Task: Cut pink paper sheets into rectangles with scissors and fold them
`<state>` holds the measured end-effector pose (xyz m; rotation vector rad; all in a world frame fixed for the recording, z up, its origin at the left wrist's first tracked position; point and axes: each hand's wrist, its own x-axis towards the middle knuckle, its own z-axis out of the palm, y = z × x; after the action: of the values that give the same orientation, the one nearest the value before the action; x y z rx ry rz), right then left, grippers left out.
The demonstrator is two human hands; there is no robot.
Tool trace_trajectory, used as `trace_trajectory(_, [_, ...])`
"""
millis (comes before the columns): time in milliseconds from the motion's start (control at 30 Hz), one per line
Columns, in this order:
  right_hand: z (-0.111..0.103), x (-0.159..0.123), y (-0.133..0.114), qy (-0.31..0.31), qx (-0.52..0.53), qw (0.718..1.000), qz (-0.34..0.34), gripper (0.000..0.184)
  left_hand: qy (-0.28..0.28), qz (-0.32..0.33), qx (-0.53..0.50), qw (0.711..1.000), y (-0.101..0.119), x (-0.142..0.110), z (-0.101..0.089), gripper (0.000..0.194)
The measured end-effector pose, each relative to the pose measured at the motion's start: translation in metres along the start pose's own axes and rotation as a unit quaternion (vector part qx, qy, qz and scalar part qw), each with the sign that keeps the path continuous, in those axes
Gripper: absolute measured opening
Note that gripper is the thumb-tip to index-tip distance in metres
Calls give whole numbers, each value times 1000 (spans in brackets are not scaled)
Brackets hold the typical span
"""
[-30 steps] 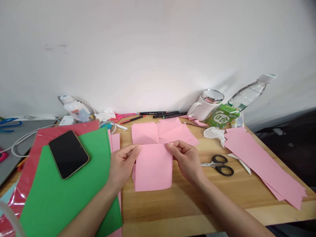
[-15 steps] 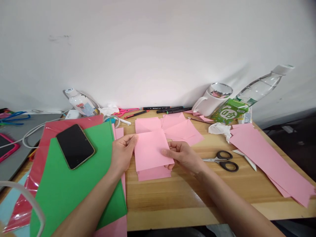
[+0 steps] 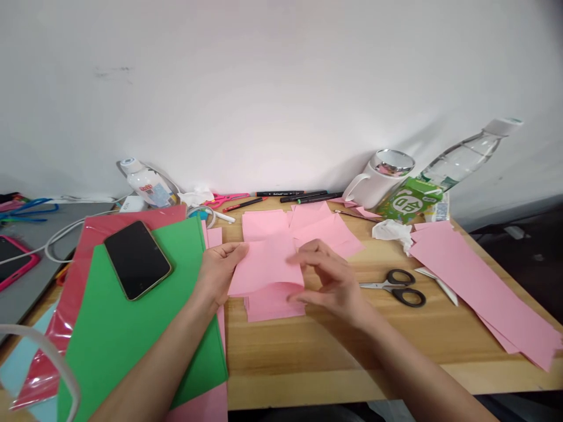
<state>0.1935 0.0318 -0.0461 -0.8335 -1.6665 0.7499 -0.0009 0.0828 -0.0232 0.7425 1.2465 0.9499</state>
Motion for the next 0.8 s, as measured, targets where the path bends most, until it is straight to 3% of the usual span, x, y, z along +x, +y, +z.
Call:
trace_trajectory(67, [0,-2,-1,33,-107,991,-71,24,-41,-40,26,998,0,-2,0,33])
trace_trajectory(167, [1,-3,-5,5,-108,987,-117,18,-117,-80,81,987,-2,-5,0,29])
trace_trajectory(233, [4,-3,-9,7,-77,995,-69,11,-169,-90,135,972,-3,-9,1,24])
trace_trajectory(300, [5,-1,-10,70,-60,995,47,3,-214,-89,203,951,-2,-11,2,19])
trace_trajectory(333, [6,0,-9,111,-44,986,118,10,-223,-76,236,943,-2,-12,3,21])
trace_trajectory(433, [5,4,-3,177,78,939,285,18,-163,67,293,940,0,-12,3,38])
trace_trajectory(500, [4,5,2,183,158,913,328,21,-100,188,268,940,0,-12,2,42])
trace_trajectory(567, [4,5,5,180,194,902,340,23,-85,252,237,934,0,-13,2,42])
trace_trajectory(800, [11,2,5,149,177,903,362,24,-45,236,237,941,-10,-15,4,30])
